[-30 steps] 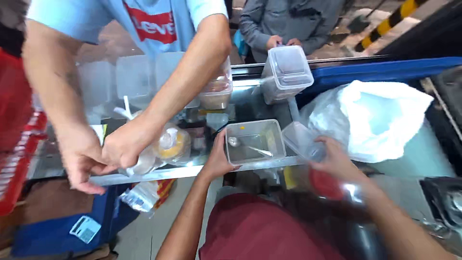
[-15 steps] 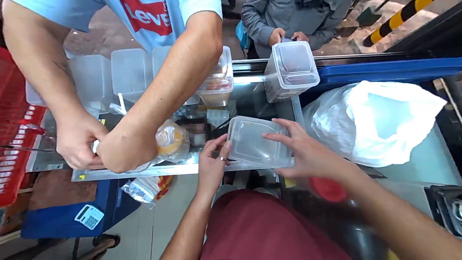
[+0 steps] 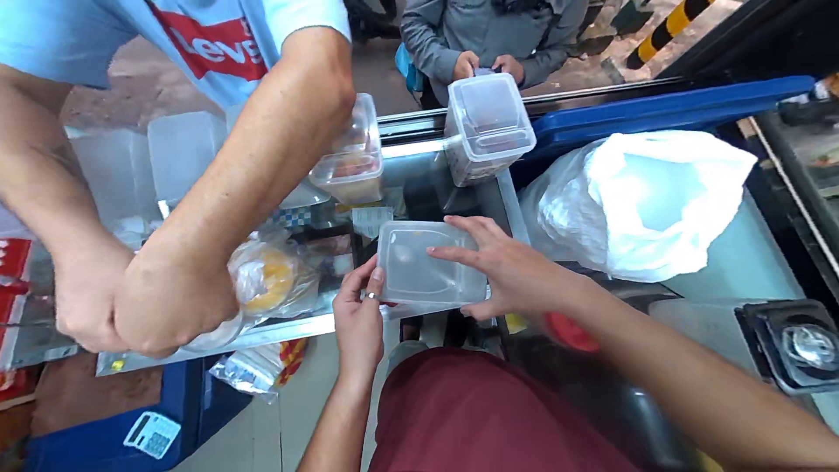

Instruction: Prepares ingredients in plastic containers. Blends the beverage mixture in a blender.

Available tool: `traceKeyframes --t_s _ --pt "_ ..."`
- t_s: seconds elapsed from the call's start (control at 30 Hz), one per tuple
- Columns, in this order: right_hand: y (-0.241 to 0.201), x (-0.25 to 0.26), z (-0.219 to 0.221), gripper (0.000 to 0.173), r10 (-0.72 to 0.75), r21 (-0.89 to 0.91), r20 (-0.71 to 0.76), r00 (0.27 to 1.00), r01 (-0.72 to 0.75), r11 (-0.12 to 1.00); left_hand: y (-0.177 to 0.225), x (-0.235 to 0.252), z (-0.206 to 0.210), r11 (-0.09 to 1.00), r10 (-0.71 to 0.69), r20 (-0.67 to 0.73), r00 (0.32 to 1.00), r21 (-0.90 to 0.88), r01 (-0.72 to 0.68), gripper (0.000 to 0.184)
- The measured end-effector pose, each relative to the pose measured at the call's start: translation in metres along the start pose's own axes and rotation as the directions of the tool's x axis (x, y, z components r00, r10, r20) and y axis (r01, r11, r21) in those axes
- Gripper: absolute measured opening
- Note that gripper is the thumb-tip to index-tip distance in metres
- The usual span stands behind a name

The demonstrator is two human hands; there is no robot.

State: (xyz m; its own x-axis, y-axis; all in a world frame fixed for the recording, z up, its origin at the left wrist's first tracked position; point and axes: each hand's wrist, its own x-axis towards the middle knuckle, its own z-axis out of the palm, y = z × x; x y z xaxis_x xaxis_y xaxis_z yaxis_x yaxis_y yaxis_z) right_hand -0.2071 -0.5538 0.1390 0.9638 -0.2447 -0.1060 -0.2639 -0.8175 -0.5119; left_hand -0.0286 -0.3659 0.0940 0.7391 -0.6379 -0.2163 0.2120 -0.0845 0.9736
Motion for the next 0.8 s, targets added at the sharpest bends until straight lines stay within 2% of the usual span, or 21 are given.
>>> traceKeyframes --t_s 0.07,0.1,0.17,0.23,0.3,0.37,0.43,0.5,0.57,0.67,0.8 --pt "0.004 -0.007 0.003 0.093 0.082 0.213 -0.004 0.997 -0.079 0.974 -0.004 -0.002 0.002 1.000 0.019 0.010 1.000 0.004 -0.019 0.029" --pt "0.006 -0.012 0.008 0.090 0.175 0.417 -0.028 0.984 -0.147 0.897 -0.008 -0.002 0.003 1.000 0.027 0.026 0.999 -0.005 -0.027 0.032" --pt "0.011 -0.020 0.028 0.072 0.410 0.757 -0.037 0.911 -0.243 0.607 -0.013 -0.001 0.006 1.000 0.016 0.071 0.997 -0.027 -0.014 0.040" --pt "0.008 -0.023 0.046 0.066 0.535 0.924 0.047 0.844 -0.240 0.298 -0.013 0.004 0.012 0.999 0.007 0.089 0.996 -0.037 -0.003 0.040" --pt "0.002 -0.029 0.057 0.066 0.600 0.975 0.032 0.800 -0.157 0.157 -0.007 0.015 0.020 1.000 -0.016 0.112 0.994 -0.006 0.017 0.036" --pt "-0.005 -0.036 0.068 0.071 0.667 0.996 -0.014 0.745 -0.051 0.078 0.003 0.035 0.032 0.997 -0.023 0.150 0.988 0.081 0.011 0.031" --pt "-0.014 -0.038 0.077 0.076 0.723 0.997 -0.058 0.689 0.079 0.005 0.012 0.058 0.048 0.984 0.051 0.200 0.978 0.158 -0.084 0.028" --pt "-0.023 -0.027 0.085 0.077 0.779 0.978 -0.093 0.621 0.202 -0.045 0.019 0.075 0.062 0.970 0.146 0.213 0.966 0.162 -0.183 0.028" --pt "-0.026 -0.003 0.086 0.074 0.820 0.954 -0.141 0.555 0.297 -0.037 0.020 0.085 0.073 0.969 0.205 0.152 0.967 0.109 -0.222 0.027" --pt "-0.023 0.038 0.085 0.065 0.837 0.917 -0.197 0.510 0.398 -0.026 0.013 0.092 0.080 0.968 0.241 0.080 0.967 0.053 -0.245 0.030" --pt "-0.024 0.079 0.071 0.059 0.872 0.891 -0.173 0.458 0.450 -0.060 0.001 0.096 0.077 0.968 0.247 0.146 0.958 -0.004 -0.250 0.043"
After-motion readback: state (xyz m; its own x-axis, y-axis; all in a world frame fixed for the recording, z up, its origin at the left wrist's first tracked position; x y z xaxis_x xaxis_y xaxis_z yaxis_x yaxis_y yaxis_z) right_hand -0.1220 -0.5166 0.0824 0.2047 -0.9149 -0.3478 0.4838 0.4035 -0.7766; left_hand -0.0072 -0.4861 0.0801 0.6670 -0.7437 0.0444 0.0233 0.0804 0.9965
